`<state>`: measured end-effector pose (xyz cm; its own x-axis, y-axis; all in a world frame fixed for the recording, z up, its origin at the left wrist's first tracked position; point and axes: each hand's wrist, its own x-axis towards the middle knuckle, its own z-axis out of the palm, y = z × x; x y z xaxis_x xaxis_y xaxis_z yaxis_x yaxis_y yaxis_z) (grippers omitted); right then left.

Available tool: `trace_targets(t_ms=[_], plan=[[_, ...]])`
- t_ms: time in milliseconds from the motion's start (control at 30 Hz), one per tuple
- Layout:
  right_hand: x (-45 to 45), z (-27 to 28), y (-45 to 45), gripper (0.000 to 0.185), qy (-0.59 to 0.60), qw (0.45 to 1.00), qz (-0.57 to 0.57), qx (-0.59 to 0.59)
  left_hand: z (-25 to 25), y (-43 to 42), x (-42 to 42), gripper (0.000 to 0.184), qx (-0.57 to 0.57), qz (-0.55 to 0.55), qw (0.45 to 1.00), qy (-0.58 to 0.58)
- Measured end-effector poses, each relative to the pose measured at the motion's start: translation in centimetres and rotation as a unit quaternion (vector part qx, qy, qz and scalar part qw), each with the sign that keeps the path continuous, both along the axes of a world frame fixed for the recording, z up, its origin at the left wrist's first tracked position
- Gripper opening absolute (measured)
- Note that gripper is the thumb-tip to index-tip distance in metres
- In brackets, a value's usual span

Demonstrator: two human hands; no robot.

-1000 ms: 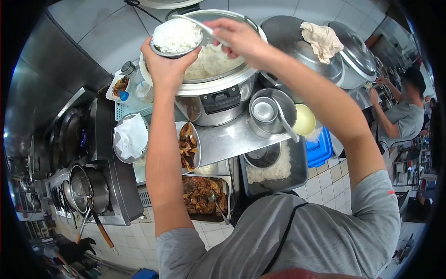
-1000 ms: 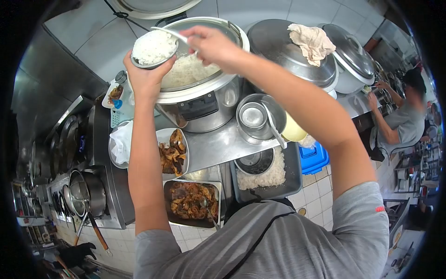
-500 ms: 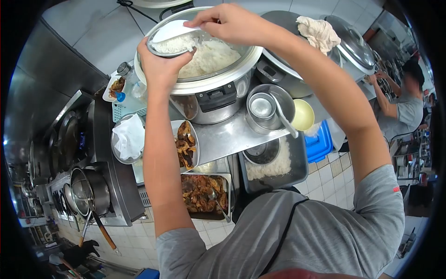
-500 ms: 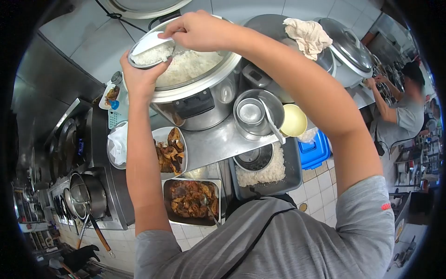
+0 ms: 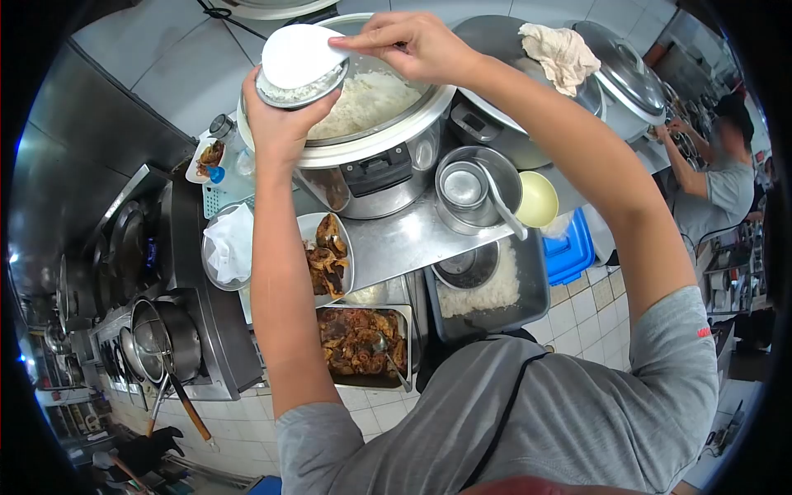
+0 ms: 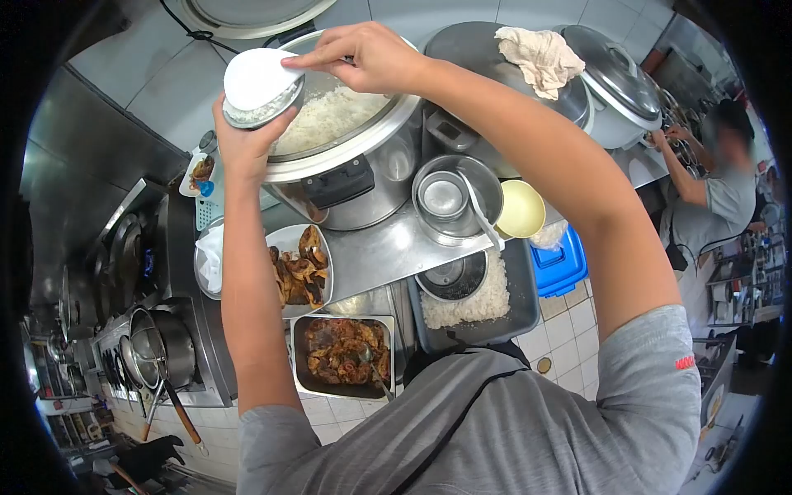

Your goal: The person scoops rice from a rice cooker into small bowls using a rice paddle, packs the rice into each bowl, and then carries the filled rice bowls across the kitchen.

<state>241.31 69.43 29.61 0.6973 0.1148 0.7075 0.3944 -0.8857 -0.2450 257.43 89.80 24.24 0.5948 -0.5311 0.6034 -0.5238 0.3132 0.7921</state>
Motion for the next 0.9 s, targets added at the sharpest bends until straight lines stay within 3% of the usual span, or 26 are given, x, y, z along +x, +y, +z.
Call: trace_targets(t_ms=[200,233,300,367,433,467,500,567,700,800,900], plan=[[-1.3,-0.2,1.6,0.051,0.006,0.998,0.046,0.038,0.0,-0.1,0.2,0.105,-0.029,-0.007,1.000,0.006],[-1.2,-0.2,2.0,0.051,0.007,0.998,0.045,0.035,0.0,-0.1,0.2,0.106,-0.016,0.010,0.999,-0.036],[-0.4,-0.4,3.2,0.047,-0.025,0.996,-0.067,-0.046,0.2,0.0,-0.5,0.106,0.000,0.022,0.997,-0.077],[-1.1,0.5,4.6,0.043,0.000,0.997,-0.075,-0.029,0.9,0.1,-1.4,0.108,-0.020,0.024,0.999,-0.015],[-1.9,1.0,6.1,0.036,0.038,0.980,-0.065,0.185,0.4,-0.1,-0.9,0.109,-0.028,0.025,0.999,-0.029],[-1.7,0.2,6.0,0.034,0.064,0.938,-0.066,0.334,0.4,-0.2,-1.3,0.109,-0.037,0.048,0.998,-0.030],[-1.3,-0.6,6.2,0.034,0.064,0.939,-0.063,0.332,0.4,-0.2,-1.4,0.109,-0.047,0.072,0.996,-0.030],[-1.0,-1.7,7.2,0.036,0.076,0.859,-0.081,0.499,0.5,-0.2,-1.5,0.113,-0.037,0.098,0.994,-0.044],[-1.5,-2.6,9.9,0.036,0.072,0.907,-0.097,0.404,0.3,0.0,-2.3,0.114,0.016,0.110,0.991,-0.075],[-2.7,-1.3,7.1,0.038,0.167,0.867,-0.048,0.468,0.5,0.6,-3.2,0.113,0.021,0.115,0.989,-0.088],[-3.7,-1.1,7.3,0.036,0.114,0.948,-0.078,0.286,1.2,1.0,-5.0,0.112,0.040,0.125,0.983,-0.128]])
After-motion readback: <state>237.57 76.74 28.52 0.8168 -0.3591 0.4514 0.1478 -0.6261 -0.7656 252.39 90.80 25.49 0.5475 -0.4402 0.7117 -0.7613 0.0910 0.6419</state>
